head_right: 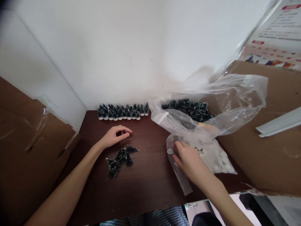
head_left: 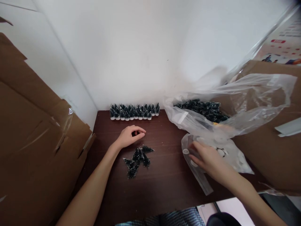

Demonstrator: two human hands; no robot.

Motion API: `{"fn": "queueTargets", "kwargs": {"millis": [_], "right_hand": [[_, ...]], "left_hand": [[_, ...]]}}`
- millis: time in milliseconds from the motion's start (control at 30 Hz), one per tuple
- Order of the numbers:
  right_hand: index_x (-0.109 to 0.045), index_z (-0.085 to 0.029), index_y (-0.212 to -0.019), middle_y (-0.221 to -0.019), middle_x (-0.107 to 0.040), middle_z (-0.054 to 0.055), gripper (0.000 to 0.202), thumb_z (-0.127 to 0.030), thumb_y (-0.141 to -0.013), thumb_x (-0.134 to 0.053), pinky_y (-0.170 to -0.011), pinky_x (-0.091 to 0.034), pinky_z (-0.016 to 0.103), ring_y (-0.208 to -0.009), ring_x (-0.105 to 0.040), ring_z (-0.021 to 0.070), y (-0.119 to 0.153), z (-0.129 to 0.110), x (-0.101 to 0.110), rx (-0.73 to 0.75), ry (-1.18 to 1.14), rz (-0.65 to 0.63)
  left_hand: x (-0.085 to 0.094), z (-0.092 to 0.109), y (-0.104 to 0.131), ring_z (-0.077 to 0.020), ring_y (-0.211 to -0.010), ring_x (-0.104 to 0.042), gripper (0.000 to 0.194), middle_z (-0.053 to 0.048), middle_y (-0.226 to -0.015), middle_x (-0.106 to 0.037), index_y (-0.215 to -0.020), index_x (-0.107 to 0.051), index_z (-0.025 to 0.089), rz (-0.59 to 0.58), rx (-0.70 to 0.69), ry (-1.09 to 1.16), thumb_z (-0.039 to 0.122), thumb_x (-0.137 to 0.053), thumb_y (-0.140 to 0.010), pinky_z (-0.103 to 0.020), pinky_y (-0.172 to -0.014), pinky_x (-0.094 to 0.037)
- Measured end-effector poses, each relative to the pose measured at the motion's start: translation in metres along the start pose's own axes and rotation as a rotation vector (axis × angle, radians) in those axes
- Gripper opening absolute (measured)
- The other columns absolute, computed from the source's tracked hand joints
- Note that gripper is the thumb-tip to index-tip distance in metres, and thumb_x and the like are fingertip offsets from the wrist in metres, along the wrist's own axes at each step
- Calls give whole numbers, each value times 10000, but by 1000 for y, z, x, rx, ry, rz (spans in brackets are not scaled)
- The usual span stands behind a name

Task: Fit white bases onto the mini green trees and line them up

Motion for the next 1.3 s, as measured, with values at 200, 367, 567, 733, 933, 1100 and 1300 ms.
{"fn": "queueTargets", "kwargs": {"millis": [200,367,567,733,933,1100,1300], "right_hand": [[-600,-108,-1131,-1094,-668,167,303,-205,-844,-592,-801,-463,367,-942,-673,304,10,-1,-10,-18,50,-119],[-582,-106,-1094,-1068,-653,165,291,-154,-807,-594,-785,-475,366,-901,-671,290,7,1,-13,-55,7,-188],[-519,-181,-1176,-1149,-588,133,423,-134,-760,-576,-776,-525,374,-897,-652,246,9,-2,-17,-40,-255,-2],[-533,-216,-1125,-1156,-560,110,280,-224,-845,-524,-837,-545,384,-977,-636,236,10,-11,-15,5,-473,120],[-544,-167,-1007,-1028,-625,139,198,-108,-873,-411,-779,-479,386,-896,-638,267,12,0,-15,-57,-96,151],[-548,-150,-961,-931,-642,119,218,-35,-831,-415,-715,-425,324,-810,-625,233,14,5,-23,-53,-19,72],[-544,-154,-1041,-984,-637,107,227,-97,-832,-475,-738,-435,317,-839,-626,225,9,0,-19,-61,-112,-17]], "left_hand": [[-2,-5,0,-178,-749,-573,247,-31,-853,-700,-967,-764,234,30,7,2,394,-617,-851,-301,-731,-421],[-2,-8,1,-178,-752,-580,248,-36,-876,-714,-974,-761,237,40,6,2,396,-612,-856,-295,-721,-426],[-1,-7,0,-175,-734,-576,252,-36,-857,-715,-972,-758,226,53,11,3,386,-607,-849,-294,-711,-428],[-2,-7,-1,-172,-721,-569,270,-38,-834,-709,-968,-754,211,56,18,7,395,-599,-846,-289,-693,-421],[-2,-9,-1,-171,-714,-576,265,-35,-836,-728,-970,-751,205,68,9,1,383,-596,-851,-287,-692,-423],[-2,-8,-1,-171,-727,-592,241,-32,-853,-739,-975,-749,210,74,-1,13,357,-600,-856,-290,-707,-437],[0,-4,-1,-168,-710,-590,251,-36,-869,-745,-962,-751,200,70,6,7,366,-595,-855,-287,-698,-440]]}}
Point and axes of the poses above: each hand's wrist, its own y-axis away from the middle knuckle, its own x-axis out of the back of the hand, z = x × y, the point moved 2 cm from there along -y, towards the middle knuckle
